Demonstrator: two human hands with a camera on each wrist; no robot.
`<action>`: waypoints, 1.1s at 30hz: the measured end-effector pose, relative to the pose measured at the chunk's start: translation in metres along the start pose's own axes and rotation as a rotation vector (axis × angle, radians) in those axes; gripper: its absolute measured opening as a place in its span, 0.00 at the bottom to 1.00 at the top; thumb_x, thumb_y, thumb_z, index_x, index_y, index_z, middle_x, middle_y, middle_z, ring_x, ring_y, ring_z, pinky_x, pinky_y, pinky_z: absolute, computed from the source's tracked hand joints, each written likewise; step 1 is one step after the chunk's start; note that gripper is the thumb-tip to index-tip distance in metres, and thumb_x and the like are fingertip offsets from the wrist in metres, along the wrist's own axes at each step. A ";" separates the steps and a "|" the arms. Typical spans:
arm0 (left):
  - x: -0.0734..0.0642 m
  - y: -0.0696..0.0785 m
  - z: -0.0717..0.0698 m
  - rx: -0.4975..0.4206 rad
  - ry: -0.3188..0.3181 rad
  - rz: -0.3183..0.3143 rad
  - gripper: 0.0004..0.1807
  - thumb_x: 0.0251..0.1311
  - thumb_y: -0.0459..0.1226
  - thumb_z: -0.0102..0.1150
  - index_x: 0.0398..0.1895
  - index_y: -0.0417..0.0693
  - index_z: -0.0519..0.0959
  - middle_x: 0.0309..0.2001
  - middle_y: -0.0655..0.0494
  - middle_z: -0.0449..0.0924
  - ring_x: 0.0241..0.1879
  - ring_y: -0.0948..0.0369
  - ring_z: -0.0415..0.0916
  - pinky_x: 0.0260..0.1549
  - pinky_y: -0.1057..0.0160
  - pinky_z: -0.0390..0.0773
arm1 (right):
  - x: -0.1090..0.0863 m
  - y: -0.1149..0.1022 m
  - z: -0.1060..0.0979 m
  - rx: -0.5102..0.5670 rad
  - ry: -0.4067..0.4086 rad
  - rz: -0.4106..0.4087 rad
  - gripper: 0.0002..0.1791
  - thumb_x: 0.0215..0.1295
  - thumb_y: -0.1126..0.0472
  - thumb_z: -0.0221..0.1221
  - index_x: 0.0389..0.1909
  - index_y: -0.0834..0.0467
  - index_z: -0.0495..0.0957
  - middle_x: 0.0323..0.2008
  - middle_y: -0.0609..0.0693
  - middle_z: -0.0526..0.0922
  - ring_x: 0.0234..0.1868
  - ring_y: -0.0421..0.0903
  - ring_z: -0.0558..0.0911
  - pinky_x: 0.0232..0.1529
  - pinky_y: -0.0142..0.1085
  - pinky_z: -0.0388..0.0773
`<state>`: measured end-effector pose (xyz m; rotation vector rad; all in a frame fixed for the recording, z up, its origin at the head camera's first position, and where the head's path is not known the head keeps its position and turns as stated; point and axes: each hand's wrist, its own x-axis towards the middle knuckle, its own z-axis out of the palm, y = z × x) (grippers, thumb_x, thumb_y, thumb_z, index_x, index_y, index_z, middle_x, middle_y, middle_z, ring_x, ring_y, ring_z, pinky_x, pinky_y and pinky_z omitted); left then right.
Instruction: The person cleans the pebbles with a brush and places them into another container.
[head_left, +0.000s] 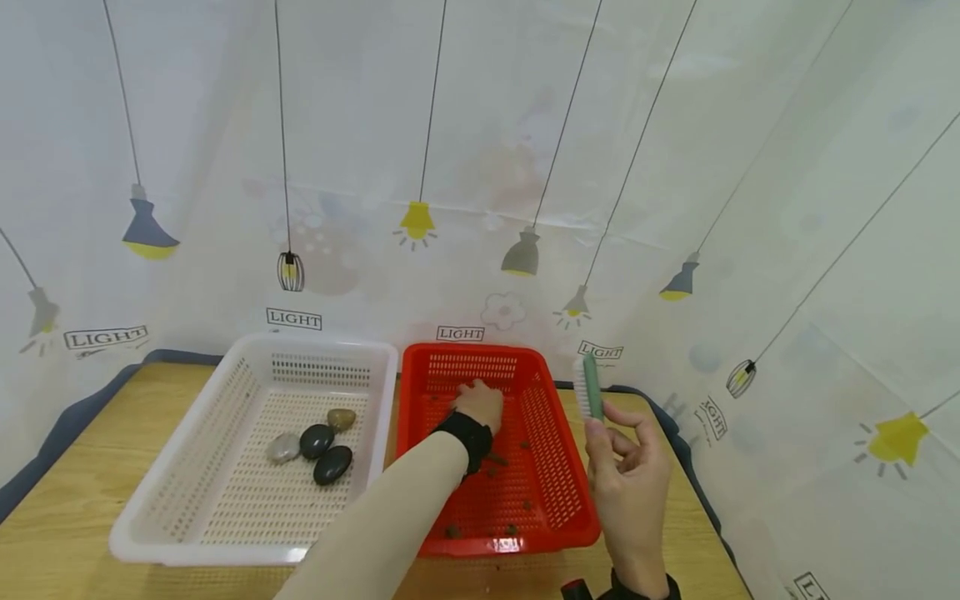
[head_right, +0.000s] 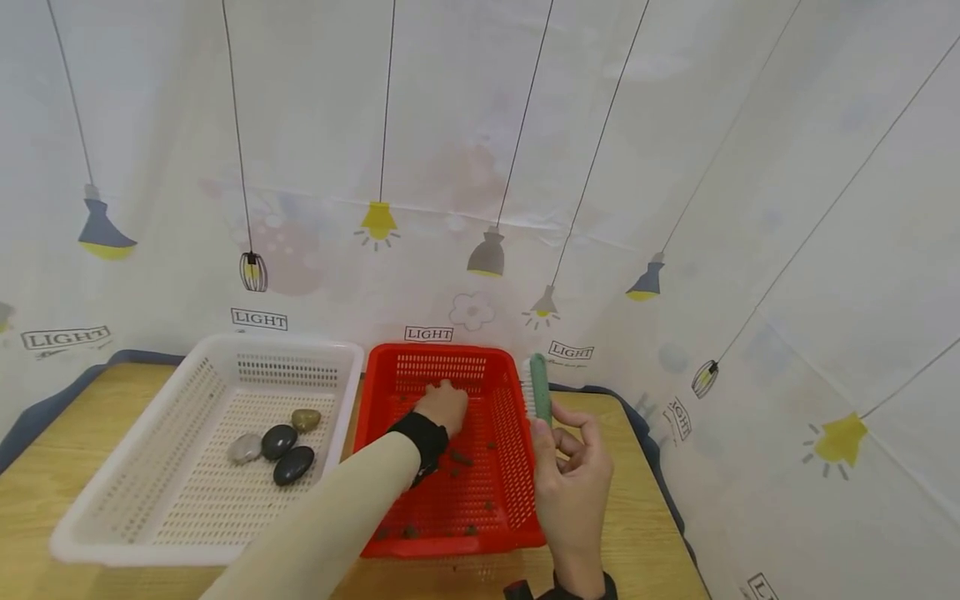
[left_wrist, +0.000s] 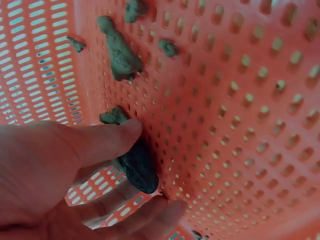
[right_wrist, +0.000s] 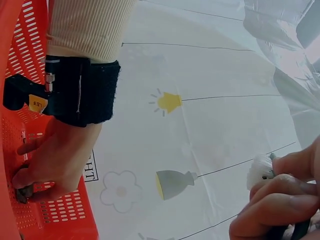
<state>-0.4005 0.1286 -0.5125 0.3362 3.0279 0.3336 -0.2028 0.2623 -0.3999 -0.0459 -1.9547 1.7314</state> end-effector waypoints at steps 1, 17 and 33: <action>0.006 -0.003 0.007 -0.002 0.015 0.016 0.12 0.81 0.35 0.70 0.61 0.48 0.93 0.61 0.34 0.86 0.58 0.38 0.84 0.49 0.36 0.97 | 0.000 0.001 0.000 -0.003 -0.004 0.005 0.12 0.88 0.65 0.65 0.65 0.57 0.82 0.27 0.47 0.88 0.12 0.33 0.63 0.11 0.28 0.62; 0.014 -0.025 0.009 -0.039 0.057 0.179 0.09 0.77 0.30 0.72 0.56 0.44 0.93 0.55 0.32 0.89 0.53 0.36 0.88 0.52 0.38 0.94 | 0.000 0.002 0.002 -0.019 -0.042 0.016 0.13 0.88 0.64 0.66 0.66 0.58 0.83 0.28 0.46 0.90 0.10 0.34 0.64 0.11 0.27 0.64; -0.066 -0.039 -0.102 -0.331 0.014 0.423 0.16 0.61 0.23 0.80 0.20 0.45 0.85 0.20 0.62 0.74 0.25 0.64 0.63 0.23 0.67 0.63 | -0.005 0.001 0.008 -0.018 -0.067 -0.028 0.13 0.88 0.64 0.65 0.66 0.60 0.84 0.41 0.41 0.98 0.11 0.33 0.65 0.12 0.26 0.64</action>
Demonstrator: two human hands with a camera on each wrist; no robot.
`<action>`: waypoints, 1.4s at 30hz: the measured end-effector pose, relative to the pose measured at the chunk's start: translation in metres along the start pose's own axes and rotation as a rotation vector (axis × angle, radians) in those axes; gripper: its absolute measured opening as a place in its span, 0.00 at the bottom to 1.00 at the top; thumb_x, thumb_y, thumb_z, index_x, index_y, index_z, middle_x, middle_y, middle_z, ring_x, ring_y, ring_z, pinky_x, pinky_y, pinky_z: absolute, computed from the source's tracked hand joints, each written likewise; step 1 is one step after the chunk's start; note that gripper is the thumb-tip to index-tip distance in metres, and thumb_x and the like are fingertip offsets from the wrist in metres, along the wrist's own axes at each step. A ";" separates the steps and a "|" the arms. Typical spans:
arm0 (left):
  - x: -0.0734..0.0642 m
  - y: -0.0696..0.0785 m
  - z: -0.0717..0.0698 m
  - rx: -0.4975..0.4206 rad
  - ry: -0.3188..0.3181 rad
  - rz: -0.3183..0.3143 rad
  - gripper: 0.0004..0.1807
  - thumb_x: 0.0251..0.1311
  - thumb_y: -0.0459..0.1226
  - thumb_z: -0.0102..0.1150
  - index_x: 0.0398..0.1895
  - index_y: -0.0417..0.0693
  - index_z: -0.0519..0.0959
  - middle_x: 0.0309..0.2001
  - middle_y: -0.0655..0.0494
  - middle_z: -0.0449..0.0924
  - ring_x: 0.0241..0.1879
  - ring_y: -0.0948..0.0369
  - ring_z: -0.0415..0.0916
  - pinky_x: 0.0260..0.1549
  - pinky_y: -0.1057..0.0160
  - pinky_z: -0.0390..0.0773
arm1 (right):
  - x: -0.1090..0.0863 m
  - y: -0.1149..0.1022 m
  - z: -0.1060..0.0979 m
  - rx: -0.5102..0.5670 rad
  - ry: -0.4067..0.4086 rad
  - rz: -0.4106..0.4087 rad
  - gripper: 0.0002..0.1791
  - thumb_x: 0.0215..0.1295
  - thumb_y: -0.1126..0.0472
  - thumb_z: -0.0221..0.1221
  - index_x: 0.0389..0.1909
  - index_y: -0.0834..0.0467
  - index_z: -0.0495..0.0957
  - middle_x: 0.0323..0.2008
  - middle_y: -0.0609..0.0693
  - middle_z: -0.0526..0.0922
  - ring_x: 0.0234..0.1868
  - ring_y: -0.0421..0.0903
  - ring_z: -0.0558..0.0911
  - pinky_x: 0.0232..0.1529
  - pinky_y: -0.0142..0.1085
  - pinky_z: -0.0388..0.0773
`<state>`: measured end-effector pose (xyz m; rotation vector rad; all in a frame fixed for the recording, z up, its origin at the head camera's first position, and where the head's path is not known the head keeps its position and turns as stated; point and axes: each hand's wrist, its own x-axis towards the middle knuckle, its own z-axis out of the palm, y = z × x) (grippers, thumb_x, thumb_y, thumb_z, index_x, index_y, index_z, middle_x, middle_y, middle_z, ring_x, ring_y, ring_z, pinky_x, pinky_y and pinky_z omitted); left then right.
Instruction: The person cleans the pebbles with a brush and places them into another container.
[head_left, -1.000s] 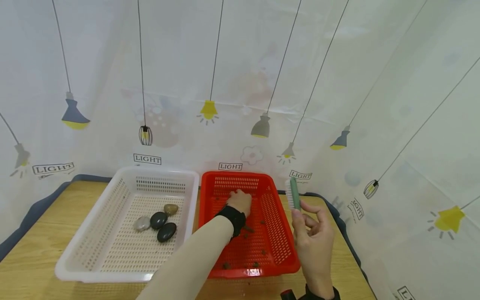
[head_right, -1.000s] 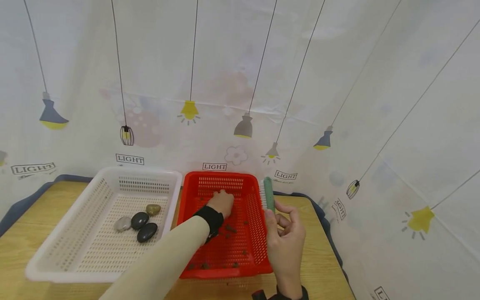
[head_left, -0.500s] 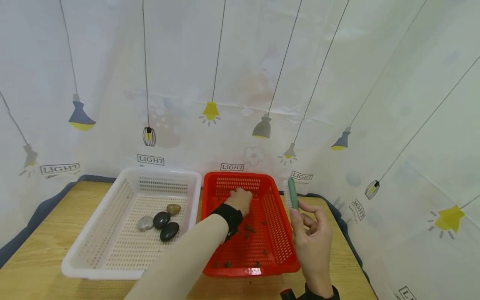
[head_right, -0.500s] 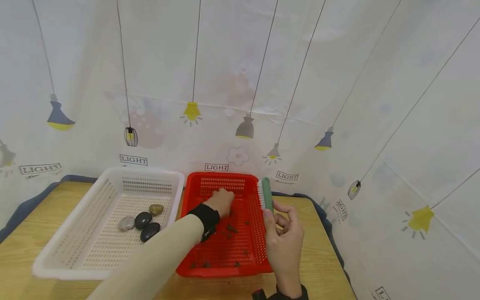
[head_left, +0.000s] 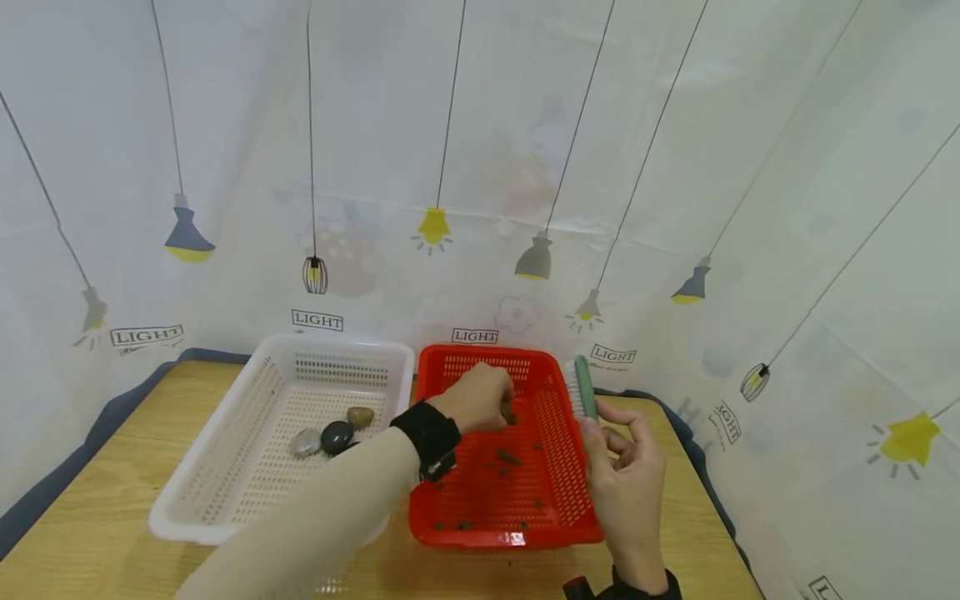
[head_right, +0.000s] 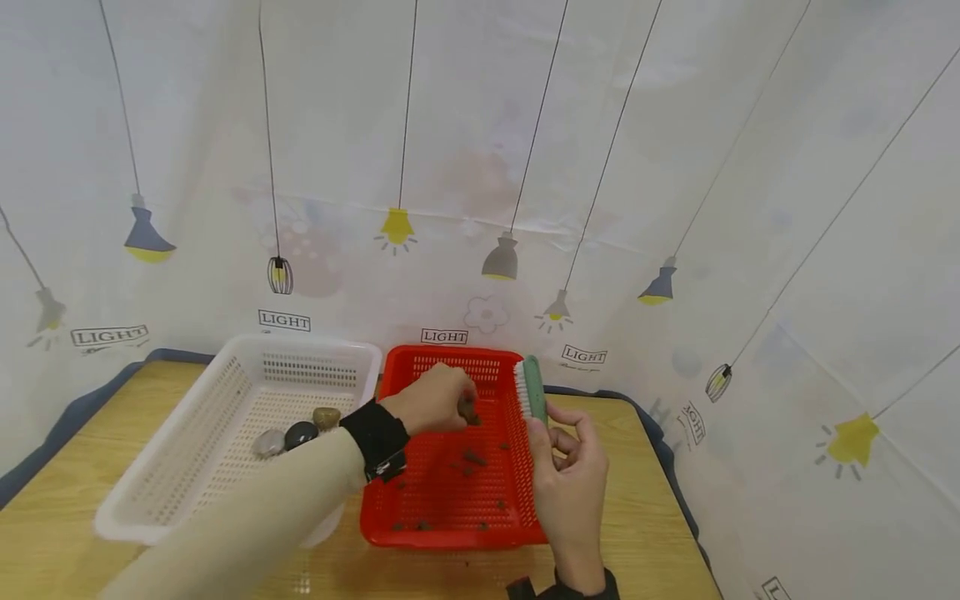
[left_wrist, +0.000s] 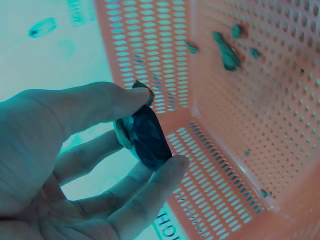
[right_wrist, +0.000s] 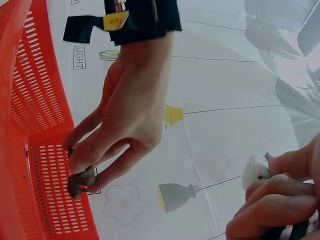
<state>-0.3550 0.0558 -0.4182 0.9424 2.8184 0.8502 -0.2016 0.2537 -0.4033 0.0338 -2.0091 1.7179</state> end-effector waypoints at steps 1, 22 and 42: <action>-0.004 0.002 -0.004 -0.017 -0.003 -0.001 0.10 0.62 0.24 0.80 0.26 0.43 0.90 0.24 0.60 0.80 0.27 0.64 0.68 0.26 0.68 0.68 | 0.000 0.001 0.000 0.002 -0.002 -0.004 0.13 0.88 0.64 0.65 0.66 0.60 0.84 0.42 0.41 0.98 0.11 0.33 0.65 0.12 0.26 0.64; -0.096 -0.012 -0.041 -0.585 0.058 -0.078 0.25 0.73 0.48 0.82 0.69 0.53 0.92 0.60 0.52 0.96 0.59 0.50 0.92 0.57 0.52 0.95 | -0.019 0.006 0.028 -0.035 -0.140 0.077 0.15 0.85 0.63 0.69 0.66 0.60 0.83 0.45 0.63 0.96 0.12 0.36 0.67 0.14 0.25 0.66; -0.147 -0.010 -0.019 -1.287 0.100 -0.089 0.32 0.84 0.38 0.71 0.85 0.44 0.77 0.74 0.42 0.86 0.68 0.51 0.90 0.71 0.51 0.92 | -0.041 0.000 0.059 -0.013 -0.273 0.092 0.15 0.85 0.60 0.70 0.64 0.60 0.81 0.51 0.68 0.95 0.26 0.40 0.83 0.20 0.26 0.70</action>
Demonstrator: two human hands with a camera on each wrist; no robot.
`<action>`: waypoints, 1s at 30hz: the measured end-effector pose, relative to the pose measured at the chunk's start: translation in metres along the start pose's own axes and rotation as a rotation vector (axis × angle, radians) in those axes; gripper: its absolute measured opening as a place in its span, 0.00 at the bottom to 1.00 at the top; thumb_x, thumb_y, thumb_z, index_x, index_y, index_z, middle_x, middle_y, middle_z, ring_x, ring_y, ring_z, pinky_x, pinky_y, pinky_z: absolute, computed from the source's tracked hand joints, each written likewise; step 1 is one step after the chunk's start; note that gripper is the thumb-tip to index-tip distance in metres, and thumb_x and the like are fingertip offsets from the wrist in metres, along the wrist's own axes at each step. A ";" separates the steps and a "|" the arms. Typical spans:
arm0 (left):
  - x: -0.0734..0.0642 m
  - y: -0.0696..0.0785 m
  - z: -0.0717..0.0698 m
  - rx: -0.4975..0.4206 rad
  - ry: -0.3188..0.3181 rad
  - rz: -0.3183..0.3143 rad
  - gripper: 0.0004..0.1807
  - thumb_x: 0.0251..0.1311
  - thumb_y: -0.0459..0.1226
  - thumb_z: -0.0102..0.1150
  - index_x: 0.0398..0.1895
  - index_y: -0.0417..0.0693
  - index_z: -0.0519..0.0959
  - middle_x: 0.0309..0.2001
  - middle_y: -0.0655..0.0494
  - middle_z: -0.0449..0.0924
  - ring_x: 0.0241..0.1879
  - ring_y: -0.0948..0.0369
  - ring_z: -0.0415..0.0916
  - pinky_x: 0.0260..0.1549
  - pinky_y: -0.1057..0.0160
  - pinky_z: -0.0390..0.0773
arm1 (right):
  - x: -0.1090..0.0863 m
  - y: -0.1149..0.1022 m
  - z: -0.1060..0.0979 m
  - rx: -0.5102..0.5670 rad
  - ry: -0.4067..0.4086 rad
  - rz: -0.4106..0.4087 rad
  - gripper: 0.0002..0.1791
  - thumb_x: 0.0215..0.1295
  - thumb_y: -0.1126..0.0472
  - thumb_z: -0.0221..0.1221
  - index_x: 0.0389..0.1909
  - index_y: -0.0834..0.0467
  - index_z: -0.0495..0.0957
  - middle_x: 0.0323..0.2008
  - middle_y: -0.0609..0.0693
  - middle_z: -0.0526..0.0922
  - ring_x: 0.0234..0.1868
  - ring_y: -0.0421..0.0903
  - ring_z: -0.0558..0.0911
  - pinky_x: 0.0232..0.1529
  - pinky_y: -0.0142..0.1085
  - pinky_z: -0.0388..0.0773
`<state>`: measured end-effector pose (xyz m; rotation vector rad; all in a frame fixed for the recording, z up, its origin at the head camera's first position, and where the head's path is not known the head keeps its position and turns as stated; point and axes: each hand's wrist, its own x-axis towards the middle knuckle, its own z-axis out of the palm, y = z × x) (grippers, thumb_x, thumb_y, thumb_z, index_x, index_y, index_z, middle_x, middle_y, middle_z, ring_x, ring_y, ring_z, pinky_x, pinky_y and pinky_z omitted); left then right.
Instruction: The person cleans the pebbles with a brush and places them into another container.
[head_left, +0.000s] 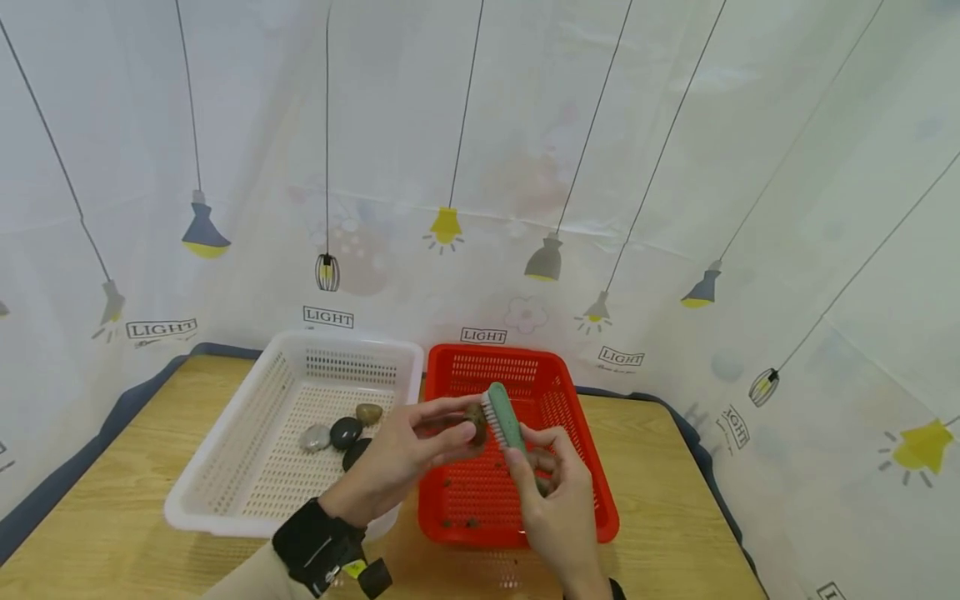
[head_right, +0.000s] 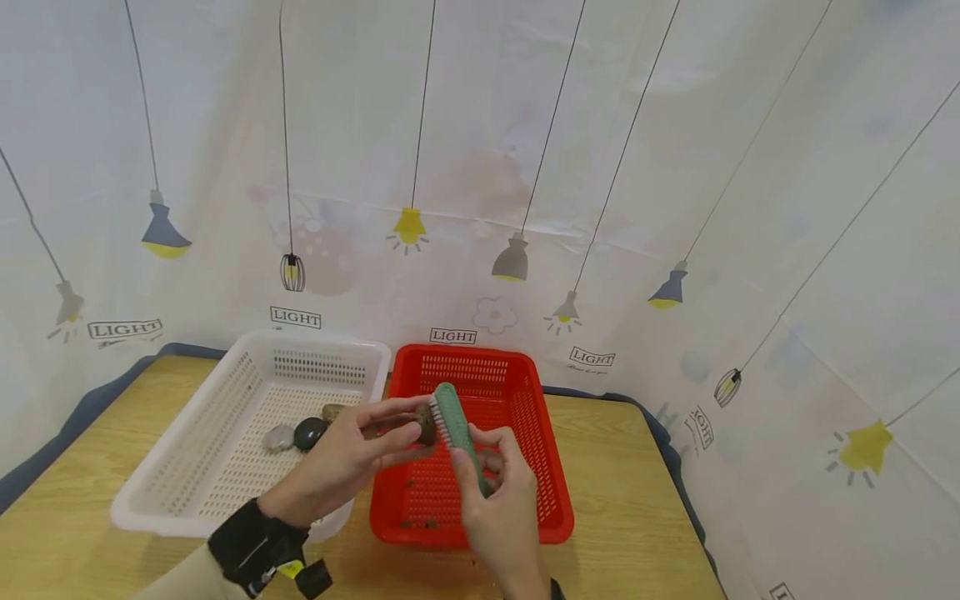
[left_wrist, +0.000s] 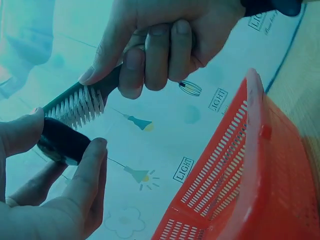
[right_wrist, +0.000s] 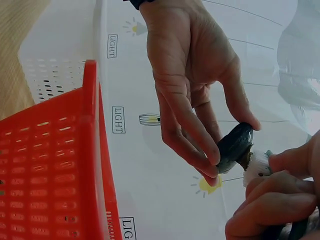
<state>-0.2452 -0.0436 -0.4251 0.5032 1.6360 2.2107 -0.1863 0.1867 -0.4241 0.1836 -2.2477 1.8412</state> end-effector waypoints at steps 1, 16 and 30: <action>-0.001 -0.002 0.000 -0.026 0.012 0.006 0.32 0.84 0.38 0.70 0.86 0.43 0.76 0.74 0.43 0.86 0.68 0.53 0.89 0.71 0.51 0.92 | -0.001 0.000 0.002 -0.013 -0.003 -0.003 0.15 0.85 0.59 0.70 0.63 0.60 0.81 0.53 0.66 0.95 0.29 0.42 0.85 0.22 0.26 0.71; -0.014 -0.023 0.005 -0.133 0.123 0.024 0.35 0.87 0.38 0.67 0.88 0.33 0.69 0.83 0.38 0.78 0.72 0.54 0.88 0.72 0.52 0.91 | -0.007 0.008 0.017 -0.147 0.005 -0.075 0.10 0.84 0.61 0.71 0.56 0.59 0.82 0.67 0.66 0.91 0.52 0.49 0.96 0.46 0.35 0.97; -0.003 -0.030 0.008 -0.194 0.109 0.021 0.34 0.87 0.35 0.66 0.88 0.33 0.68 0.81 0.41 0.80 0.71 0.58 0.88 0.72 0.53 0.91 | 0.001 0.009 0.009 -0.146 -0.001 -0.011 0.09 0.84 0.62 0.71 0.55 0.61 0.82 0.56 0.67 0.95 0.31 0.42 0.86 0.26 0.25 0.77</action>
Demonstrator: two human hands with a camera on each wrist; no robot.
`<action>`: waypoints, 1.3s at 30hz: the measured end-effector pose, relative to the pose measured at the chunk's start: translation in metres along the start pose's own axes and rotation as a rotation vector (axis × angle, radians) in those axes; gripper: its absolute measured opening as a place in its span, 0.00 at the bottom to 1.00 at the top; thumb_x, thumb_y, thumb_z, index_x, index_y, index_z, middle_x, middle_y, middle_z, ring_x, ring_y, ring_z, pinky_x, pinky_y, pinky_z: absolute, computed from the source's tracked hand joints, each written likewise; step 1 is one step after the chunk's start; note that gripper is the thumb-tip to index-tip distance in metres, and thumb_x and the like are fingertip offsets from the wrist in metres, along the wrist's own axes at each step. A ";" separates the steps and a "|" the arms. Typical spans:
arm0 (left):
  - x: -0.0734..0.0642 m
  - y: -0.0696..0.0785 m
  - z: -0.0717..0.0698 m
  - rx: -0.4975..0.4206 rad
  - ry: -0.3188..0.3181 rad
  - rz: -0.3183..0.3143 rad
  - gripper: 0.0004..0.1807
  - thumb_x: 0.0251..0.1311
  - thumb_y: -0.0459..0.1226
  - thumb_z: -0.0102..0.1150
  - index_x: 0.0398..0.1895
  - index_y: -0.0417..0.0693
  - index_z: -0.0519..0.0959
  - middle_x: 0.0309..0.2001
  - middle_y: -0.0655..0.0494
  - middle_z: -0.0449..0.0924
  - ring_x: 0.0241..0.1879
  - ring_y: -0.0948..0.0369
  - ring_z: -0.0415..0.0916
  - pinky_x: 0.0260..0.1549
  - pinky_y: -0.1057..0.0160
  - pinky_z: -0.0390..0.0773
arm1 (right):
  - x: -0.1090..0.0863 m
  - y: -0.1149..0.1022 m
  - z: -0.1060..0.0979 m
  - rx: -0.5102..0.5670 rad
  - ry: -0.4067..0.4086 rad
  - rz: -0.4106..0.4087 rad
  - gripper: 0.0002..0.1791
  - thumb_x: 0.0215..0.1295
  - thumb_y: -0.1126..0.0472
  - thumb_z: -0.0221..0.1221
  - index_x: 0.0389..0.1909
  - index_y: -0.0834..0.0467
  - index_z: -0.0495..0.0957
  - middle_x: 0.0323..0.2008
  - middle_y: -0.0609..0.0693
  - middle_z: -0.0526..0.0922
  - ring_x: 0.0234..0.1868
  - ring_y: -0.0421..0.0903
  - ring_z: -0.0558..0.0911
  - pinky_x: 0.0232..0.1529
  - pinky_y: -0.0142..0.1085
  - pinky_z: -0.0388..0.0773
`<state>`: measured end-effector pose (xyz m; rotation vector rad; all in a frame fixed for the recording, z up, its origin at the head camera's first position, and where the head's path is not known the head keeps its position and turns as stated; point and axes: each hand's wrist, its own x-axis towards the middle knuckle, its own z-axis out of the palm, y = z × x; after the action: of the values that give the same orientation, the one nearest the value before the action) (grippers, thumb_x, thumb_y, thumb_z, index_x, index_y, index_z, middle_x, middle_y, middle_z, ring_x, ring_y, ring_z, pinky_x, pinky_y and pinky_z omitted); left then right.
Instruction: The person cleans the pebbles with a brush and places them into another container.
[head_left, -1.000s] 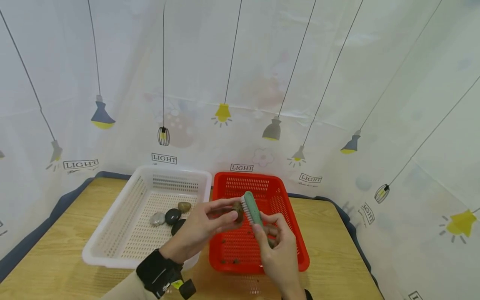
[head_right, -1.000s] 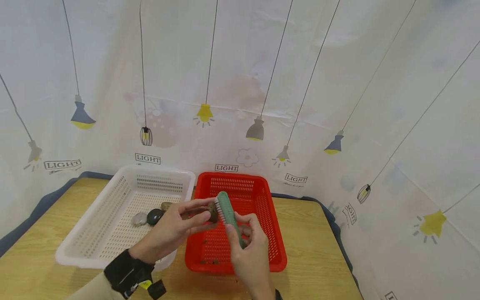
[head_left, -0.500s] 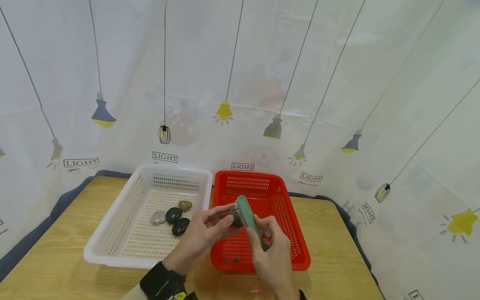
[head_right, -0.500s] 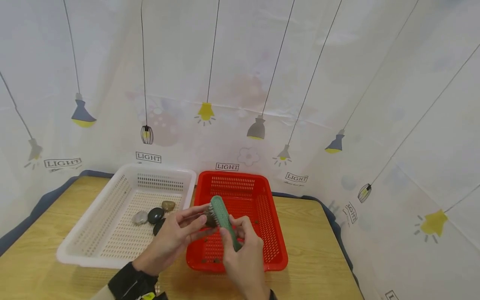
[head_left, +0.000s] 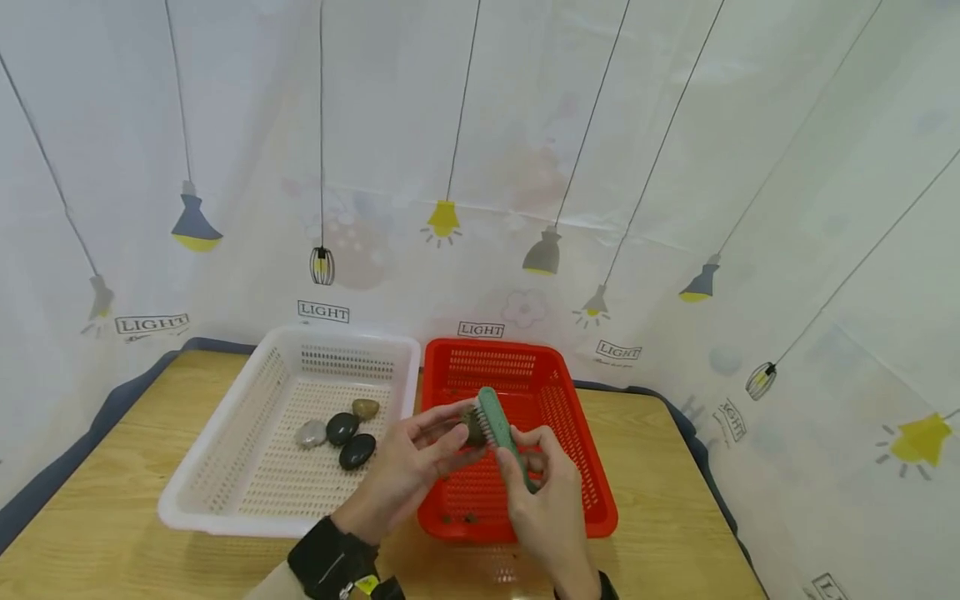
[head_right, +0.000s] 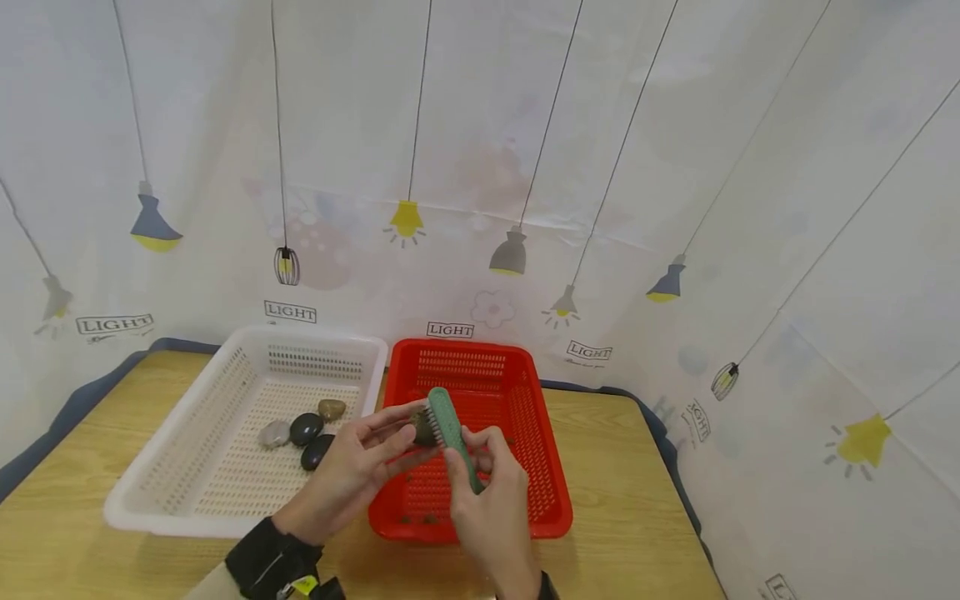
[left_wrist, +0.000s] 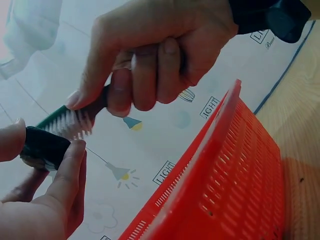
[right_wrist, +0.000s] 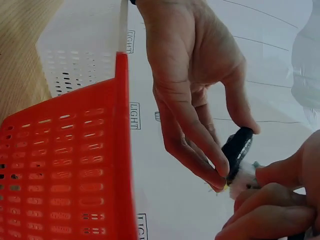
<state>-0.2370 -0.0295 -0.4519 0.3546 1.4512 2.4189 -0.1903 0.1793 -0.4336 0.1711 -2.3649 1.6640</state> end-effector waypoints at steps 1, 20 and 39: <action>0.001 0.000 0.000 -0.011 0.003 0.003 0.34 0.87 0.35 0.66 0.88 0.34 0.69 0.81 0.43 0.80 0.71 0.58 0.88 0.72 0.53 0.91 | 0.001 0.000 -0.001 -0.010 0.000 0.006 0.09 0.84 0.62 0.71 0.55 0.61 0.83 0.53 0.66 0.96 0.27 0.40 0.82 0.24 0.25 0.73; 0.003 -0.001 -0.001 -0.055 -0.005 0.022 0.33 0.90 0.36 0.61 0.89 0.33 0.67 0.80 0.47 0.83 0.70 0.61 0.89 0.73 0.55 0.90 | 0.001 -0.002 -0.006 -0.019 -0.026 0.056 0.09 0.83 0.61 0.72 0.54 0.59 0.84 0.54 0.64 0.96 0.25 0.38 0.78 0.24 0.27 0.71; 0.002 -0.002 0.004 -0.038 0.047 -0.039 0.34 0.89 0.36 0.61 0.89 0.30 0.65 0.77 0.43 0.84 0.67 0.63 0.89 0.72 0.57 0.90 | -0.003 -0.003 0.004 -0.033 -0.027 0.008 0.09 0.83 0.62 0.72 0.52 0.59 0.83 0.67 0.66 0.92 0.32 0.38 0.86 0.28 0.28 0.80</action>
<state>-0.2371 -0.0251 -0.4518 0.2599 1.4165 2.4352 -0.1873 0.1746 -0.4330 0.1794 -2.4137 1.6356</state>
